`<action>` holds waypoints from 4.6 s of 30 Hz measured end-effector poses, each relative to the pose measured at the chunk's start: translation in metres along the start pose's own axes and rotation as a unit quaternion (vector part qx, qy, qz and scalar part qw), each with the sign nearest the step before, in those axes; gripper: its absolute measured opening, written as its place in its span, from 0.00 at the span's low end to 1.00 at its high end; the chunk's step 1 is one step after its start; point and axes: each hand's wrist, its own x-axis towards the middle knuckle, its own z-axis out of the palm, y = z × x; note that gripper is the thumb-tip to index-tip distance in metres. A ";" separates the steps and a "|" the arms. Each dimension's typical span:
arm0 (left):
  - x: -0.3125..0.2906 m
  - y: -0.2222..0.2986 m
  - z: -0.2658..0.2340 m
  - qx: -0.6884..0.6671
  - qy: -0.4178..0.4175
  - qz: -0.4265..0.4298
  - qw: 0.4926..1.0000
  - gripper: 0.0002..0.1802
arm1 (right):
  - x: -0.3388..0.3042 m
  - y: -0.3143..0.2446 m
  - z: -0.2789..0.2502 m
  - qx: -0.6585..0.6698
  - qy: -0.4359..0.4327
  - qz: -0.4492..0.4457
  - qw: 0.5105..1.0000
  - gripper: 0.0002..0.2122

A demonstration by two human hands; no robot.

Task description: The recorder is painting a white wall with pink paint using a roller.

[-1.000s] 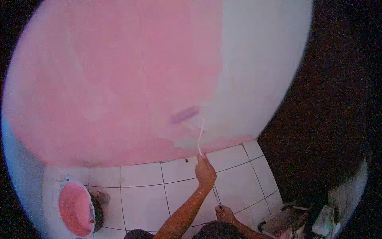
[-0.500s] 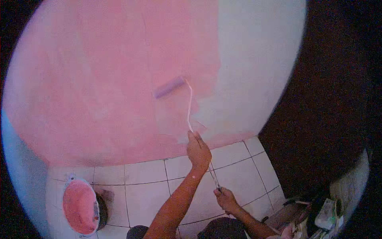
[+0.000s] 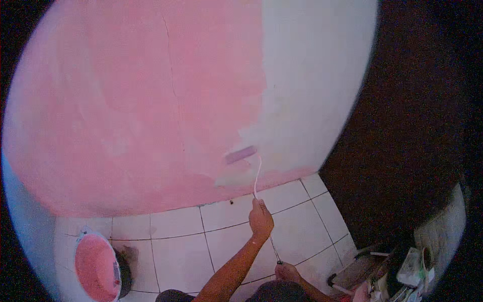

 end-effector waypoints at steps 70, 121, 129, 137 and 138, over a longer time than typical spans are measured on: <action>0.089 0.048 0.009 0.061 0.041 0.078 0.994 0.16 | 0.076 -0.067 0.024 0.183 0.026 0.004 0.983 0.15; 0.225 0.238 -0.112 -0.088 0.137 0.236 0.958 0.16 | 0.081 -0.285 0.061 0.131 -0.041 -0.183 0.973 0.20; 0.154 0.192 -0.120 -0.118 0.008 0.139 0.983 0.15 | 0.010 -0.235 0.086 0.192 0.019 -0.075 0.978 0.19; 0.257 0.279 -0.120 -0.168 0.082 0.262 0.947 0.14 | 0.066 -0.339 0.069 0.114 0.052 -0.165 0.978 0.19; 0.269 0.298 -0.125 -0.160 0.119 0.280 0.939 0.14 | 0.065 -0.358 0.065 0.113 0.028 -0.188 0.975 0.21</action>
